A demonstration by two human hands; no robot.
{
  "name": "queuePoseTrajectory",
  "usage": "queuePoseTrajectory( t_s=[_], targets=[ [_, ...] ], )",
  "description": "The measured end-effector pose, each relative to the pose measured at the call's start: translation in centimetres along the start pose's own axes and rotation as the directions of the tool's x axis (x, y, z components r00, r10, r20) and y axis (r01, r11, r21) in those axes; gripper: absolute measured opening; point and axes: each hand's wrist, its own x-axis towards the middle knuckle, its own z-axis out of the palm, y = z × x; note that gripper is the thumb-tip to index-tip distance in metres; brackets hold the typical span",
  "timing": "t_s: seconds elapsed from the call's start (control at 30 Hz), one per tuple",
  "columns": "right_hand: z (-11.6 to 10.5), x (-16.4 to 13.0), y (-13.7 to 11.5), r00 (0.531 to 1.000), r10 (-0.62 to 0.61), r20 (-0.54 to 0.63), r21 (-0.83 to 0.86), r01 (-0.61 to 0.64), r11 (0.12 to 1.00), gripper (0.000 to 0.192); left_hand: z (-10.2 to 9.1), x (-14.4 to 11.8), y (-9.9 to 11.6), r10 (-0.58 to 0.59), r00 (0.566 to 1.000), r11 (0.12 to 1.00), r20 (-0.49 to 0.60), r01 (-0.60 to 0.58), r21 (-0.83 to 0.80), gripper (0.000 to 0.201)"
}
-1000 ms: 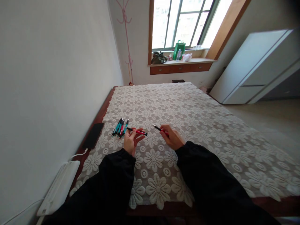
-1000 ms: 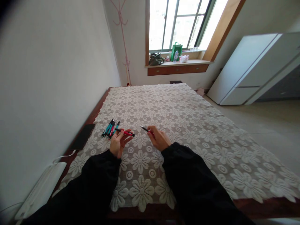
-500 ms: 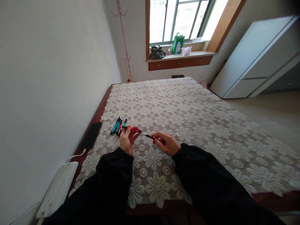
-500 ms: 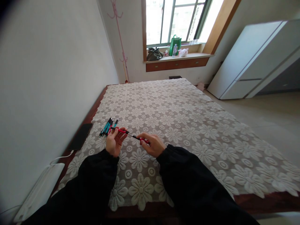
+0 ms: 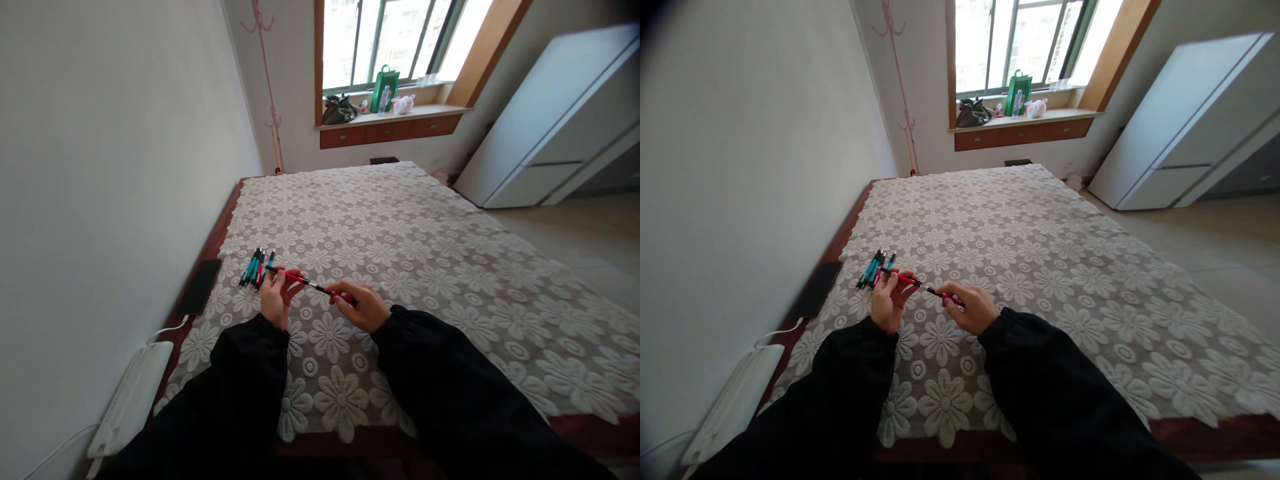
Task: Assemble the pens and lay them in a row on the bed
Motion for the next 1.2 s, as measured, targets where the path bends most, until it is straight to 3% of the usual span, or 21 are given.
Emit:
queuePoseTrajectory(
  t_s=[0.9, 1.2],
  targets=[
    [0.01, -0.05, 0.19, 1.0, 0.0, 0.031, -0.002, 0.0, 1.0, 0.025, 0.16, -0.16, -0.02, 0.109, 0.992, 0.988, 0.058, -0.114, 0.108, 0.032],
    [0.22, -0.13, 0.83, 0.999, 0.007, 0.054, -0.021, -0.006, 1.0, 0.024, -0.04, -0.14, -0.27, 0.09, 0.992, 0.982, 0.092, -0.103, 0.155, 0.033]
  ],
)
